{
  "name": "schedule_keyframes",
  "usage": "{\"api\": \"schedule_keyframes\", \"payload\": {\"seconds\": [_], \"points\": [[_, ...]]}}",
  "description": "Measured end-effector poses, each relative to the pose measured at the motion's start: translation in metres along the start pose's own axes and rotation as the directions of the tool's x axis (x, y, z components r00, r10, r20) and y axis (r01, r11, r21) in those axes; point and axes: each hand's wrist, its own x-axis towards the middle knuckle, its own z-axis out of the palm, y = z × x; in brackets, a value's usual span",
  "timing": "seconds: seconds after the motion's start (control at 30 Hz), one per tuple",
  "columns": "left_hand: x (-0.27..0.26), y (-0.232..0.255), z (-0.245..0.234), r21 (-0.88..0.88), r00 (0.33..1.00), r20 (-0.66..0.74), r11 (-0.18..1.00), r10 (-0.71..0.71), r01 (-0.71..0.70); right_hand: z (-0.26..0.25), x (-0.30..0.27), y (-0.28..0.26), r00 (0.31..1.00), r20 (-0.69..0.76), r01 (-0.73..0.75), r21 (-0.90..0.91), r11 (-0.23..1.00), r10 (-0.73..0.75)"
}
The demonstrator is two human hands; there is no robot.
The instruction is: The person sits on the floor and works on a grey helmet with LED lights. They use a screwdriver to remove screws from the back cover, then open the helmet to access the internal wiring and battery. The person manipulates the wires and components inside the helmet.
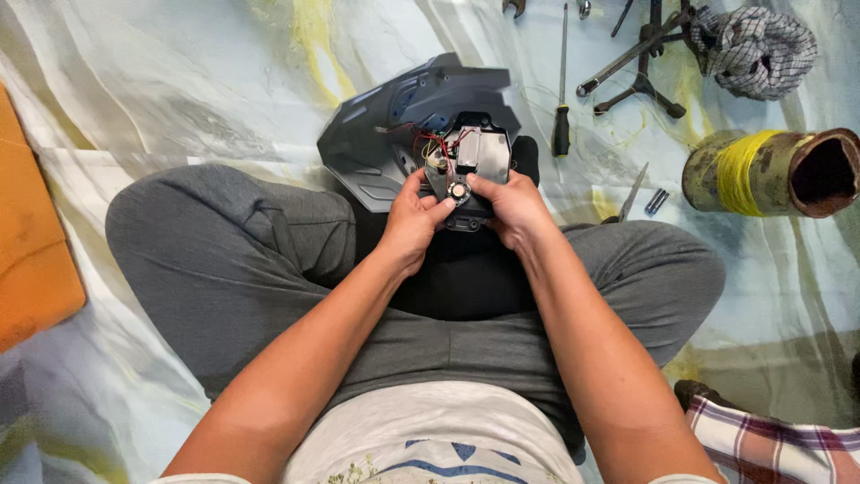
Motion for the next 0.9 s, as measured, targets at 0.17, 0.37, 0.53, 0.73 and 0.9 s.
{"api": "schedule_keyframes", "payload": {"seconds": [0.17,0.37,0.53,0.73,0.9], "points": [[0.000,0.002,-0.001,-0.016,1.000,0.006,0.999,-0.029,0.029,0.007,-0.006,0.004,0.992,-0.024,0.120,-0.075,0.990,-0.122],[0.002,0.003,-0.007,-0.075,0.997,0.052,0.996,-0.049,0.053,-0.004,-0.019,0.000,0.995,0.057,0.086,-0.025,0.996,-0.084],[-0.001,0.007,-0.008,-0.141,0.994,0.094,0.987,-0.057,0.070,-0.001,-0.037,-0.002,0.885,-0.143,0.338,-0.457,0.823,-0.443],[-0.001,0.005,-0.008,-0.117,0.996,0.075,0.991,-0.054,0.063,0.005,-0.059,-0.025,0.680,0.091,0.512,-0.770,0.381,-0.728],[0.000,0.003,-0.003,-0.056,0.999,0.007,0.997,-0.051,0.051,0.009,-0.065,-0.047,0.783,0.193,0.413,-0.872,0.264,-0.591]]}}
